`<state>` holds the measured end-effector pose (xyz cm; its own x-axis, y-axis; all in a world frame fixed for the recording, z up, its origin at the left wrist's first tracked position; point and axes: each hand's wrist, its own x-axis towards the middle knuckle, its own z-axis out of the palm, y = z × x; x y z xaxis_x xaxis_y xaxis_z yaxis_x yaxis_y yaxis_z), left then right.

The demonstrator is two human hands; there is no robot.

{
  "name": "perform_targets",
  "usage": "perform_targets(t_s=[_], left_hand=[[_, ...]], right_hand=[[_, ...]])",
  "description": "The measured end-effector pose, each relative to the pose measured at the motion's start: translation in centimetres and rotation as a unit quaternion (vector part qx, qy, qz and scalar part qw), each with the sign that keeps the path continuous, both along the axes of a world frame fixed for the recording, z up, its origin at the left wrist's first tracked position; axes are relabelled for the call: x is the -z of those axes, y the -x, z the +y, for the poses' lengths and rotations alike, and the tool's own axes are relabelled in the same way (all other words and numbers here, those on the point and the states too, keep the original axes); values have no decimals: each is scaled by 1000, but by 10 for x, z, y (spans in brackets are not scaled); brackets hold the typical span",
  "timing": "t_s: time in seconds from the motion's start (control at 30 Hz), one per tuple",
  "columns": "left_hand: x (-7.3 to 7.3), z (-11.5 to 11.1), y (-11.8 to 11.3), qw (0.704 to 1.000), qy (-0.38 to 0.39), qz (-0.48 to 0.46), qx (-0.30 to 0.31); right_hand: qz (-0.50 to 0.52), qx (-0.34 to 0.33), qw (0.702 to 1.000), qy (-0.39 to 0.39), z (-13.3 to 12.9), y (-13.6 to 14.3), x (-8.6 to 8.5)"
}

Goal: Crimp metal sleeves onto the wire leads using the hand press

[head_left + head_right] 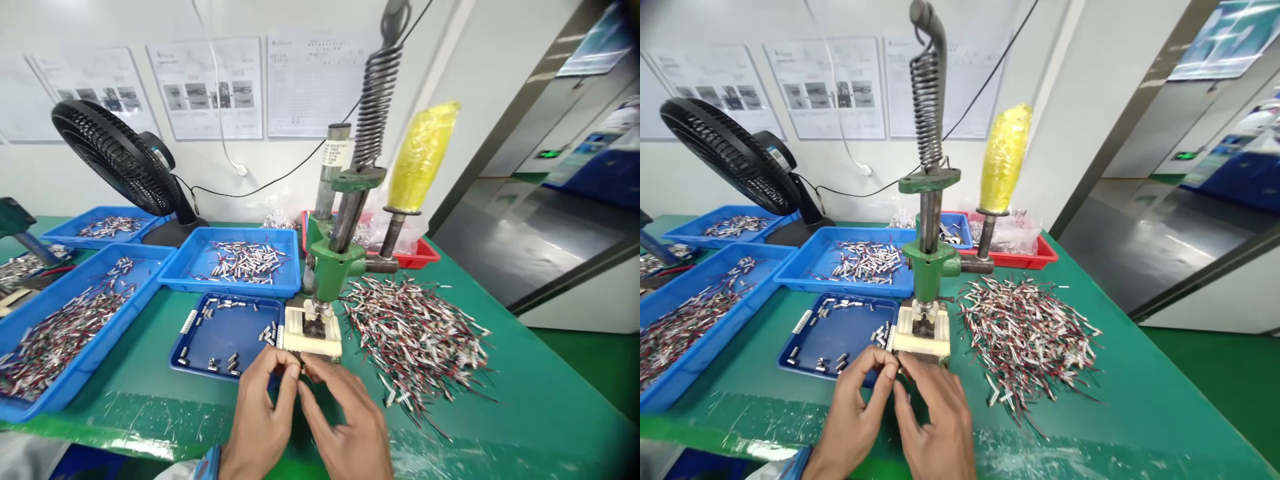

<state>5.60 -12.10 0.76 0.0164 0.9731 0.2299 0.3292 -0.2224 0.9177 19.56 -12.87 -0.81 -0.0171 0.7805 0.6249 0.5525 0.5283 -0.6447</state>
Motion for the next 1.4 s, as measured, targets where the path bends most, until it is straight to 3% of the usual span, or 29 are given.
perform_targets(t_s=[0.3,0.57,0.9,1.0,1.1,1.23,1.3,1.4], left_hand=[[3,0,1,998,43,-38,-5],[2,2,1,994,85,-52,43],[6,11,6,994,78,-73,-37],[5,11,4,994,72,-68,-44],[4,12,13,998,54,-12,-27],[1,36,49,988,-16,138,-62],[-1,58,69,967,-44,245,-58],[-3,90,86,911,-34,409,25]], right_hand=[[-61,23,996,-68,0,4,0],[-74,34,993,-86,1,10,-4],[-56,98,990,-87,-6,6,-4],[-17,87,993,-79,-10,6,0],[93,101,991,-3,-15,5,2],[218,166,950,150,-20,-11,-4],[257,159,930,208,-18,-23,-7],[317,123,905,255,-12,-39,-9]])
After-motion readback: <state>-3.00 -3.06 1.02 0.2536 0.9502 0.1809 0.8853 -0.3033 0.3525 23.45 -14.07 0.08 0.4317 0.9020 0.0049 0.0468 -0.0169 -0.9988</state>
